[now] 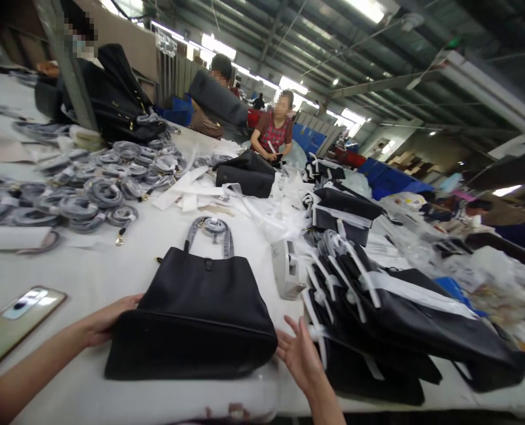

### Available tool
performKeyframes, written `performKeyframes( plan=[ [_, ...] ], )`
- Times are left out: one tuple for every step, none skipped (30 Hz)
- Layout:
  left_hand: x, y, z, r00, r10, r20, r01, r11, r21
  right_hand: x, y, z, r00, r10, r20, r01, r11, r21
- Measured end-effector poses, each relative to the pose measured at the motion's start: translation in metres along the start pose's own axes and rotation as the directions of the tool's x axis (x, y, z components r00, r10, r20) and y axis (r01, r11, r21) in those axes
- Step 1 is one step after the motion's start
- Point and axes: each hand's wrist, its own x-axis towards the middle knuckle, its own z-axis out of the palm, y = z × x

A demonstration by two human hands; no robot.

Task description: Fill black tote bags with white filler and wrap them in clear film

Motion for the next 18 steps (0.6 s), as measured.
performKeyframes(
  plan=[
    [0.000,0.001,0.001,0.999,-0.020,0.027,0.020,1.000,0.013,-0.004,0.009,0.003,0.993,0.029,0.118,-0.034,0.999,0.041],
    [0.001,0.003,0.002,0.998,-0.046,0.043,0.045,0.999,0.025,-0.007,0.016,0.009,0.975,0.039,0.221,-0.054,0.997,0.062],
    [0.001,0.004,0.003,0.996,-0.069,0.048,0.067,0.997,0.032,-0.008,0.019,0.016,0.953,0.041,0.299,-0.064,0.996,0.067],
    [0.002,0.005,0.004,0.995,-0.084,0.046,0.083,0.996,0.035,-0.008,0.019,0.024,0.933,0.042,0.357,-0.068,0.996,0.060],
    [0.003,0.006,0.004,0.995,-0.092,0.042,0.090,0.995,0.036,-0.008,0.016,0.031,0.915,0.051,0.399,-0.071,0.997,0.035],
    [0.003,0.008,0.005,0.995,-0.095,0.036,0.094,0.995,0.039,-0.006,0.011,0.037,0.899,0.072,0.432,-0.074,0.997,-0.012],
    [0.004,0.009,0.006,0.995,-0.097,0.027,0.096,0.994,0.048,-0.004,0.004,0.041,0.886,0.095,0.454,-0.069,0.995,-0.075],
    [0.004,0.011,0.007,0.994,-0.104,0.018,0.102,0.993,0.066,-0.002,-0.004,0.043,0.878,0.107,0.467,-0.039,0.987,-0.153],
    [0.004,0.014,0.008,0.994,-0.111,0.010,0.110,0.990,0.084,0.001,-0.012,0.045,0.881,0.099,0.462,0.030,0.964,-0.264],
    [0.004,0.017,0.009,0.993,-0.118,0.010,0.116,0.988,0.097,0.004,-0.018,0.046,0.896,0.069,0.439,0.123,0.911,-0.394],
    [0.005,0.019,0.010,0.992,-0.123,0.019,0.120,0.987,0.107,0.008,-0.023,0.047,0.915,0.020,0.403,0.212,0.825,-0.524],
    [0.006,0.022,0.011,0.991,-0.129,0.036,0.124,0.986,0.113,0.013,-0.026,0.049,0.932,-0.044,0.359,0.279,0.720,-0.636],
    [0.008,0.024,0.012,0.989,-0.138,0.054,0.131,0.984,0.120,0.018,-0.027,0.051,0.944,-0.111,0.312,0.311,0.618,-0.722],
    [0.012,0.025,0.012,0.987,-0.148,0.057,0.139,0.981,0.138,0.024,-0.026,0.054,0.950,-0.168,0.263,0.312,0.542,-0.781],
    [0.017,0.026,0.012,0.989,-0.144,0.028,0.136,0.973,0.187,0.030,-0.024,0.058,0.953,-0.209,0.218,0.296,0.500,-0.814],
    [0.023,0.027,0.012,0.992,-0.122,-0.034,0.126,0.957,0.262,0.037,-0.021,0.061,0.954,-0.235,0.184,0.279,0.481,-0.831],
    [0.030,0.027,0.010,0.991,-0.074,-0.111,0.108,0.930,0.350,0.043,-0.017,0.065,0.953,-0.256,0.161,0.266,0.459,-0.847],
    [0.038,0.026,0.009,0.982,0.000,-0.189,0.084,0.895,0.439,0.050,-0.013,0.068,0.952,-0.269,0.145,0.256,0.443,-0.859]
  ],
)
